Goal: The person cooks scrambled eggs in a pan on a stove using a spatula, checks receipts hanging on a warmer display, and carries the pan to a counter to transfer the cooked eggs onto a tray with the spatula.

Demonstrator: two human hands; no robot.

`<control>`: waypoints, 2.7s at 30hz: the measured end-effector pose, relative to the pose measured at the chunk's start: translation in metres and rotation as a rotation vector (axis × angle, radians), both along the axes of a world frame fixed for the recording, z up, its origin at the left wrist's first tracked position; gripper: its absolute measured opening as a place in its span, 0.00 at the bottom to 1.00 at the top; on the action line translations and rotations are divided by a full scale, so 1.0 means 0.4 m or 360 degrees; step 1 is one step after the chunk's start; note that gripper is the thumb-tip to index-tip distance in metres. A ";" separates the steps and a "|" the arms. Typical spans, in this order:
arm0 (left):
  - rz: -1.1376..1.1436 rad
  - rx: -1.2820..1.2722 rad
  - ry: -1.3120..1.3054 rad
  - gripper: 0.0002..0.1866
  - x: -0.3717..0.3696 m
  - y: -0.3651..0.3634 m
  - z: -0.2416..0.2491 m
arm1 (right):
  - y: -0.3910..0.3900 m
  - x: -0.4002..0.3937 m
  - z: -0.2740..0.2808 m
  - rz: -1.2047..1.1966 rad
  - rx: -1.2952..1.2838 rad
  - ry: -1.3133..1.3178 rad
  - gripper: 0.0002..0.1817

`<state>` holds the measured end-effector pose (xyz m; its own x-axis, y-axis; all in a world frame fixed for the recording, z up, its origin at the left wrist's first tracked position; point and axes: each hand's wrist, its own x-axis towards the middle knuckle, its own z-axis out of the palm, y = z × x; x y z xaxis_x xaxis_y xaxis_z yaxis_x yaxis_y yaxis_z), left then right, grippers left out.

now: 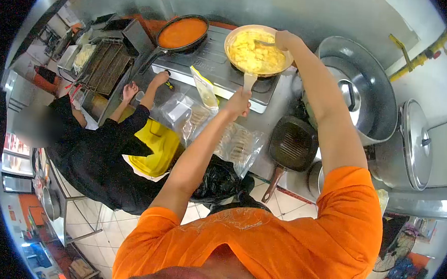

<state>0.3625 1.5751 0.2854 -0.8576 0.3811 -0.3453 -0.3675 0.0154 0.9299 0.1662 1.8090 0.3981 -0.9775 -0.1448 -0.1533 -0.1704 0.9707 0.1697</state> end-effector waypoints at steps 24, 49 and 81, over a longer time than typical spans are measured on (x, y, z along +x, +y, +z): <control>-0.0005 -0.0006 -0.0049 0.11 0.019 0.000 0.020 | -0.158 0.156 -0.006 0.0094 -0.0033 0.0284 0.11; 0.0041 0.0050 -0.0101 0.14 0.002 0.006 0.010 | -0.121 0.162 0.031 0.0125 0.0136 0.0307 0.14; 0.0037 0.0012 0.0019 0.15 0.001 0.014 -0.017 | 0.027 0.182 0.205 -0.0178 0.0234 -0.0006 0.24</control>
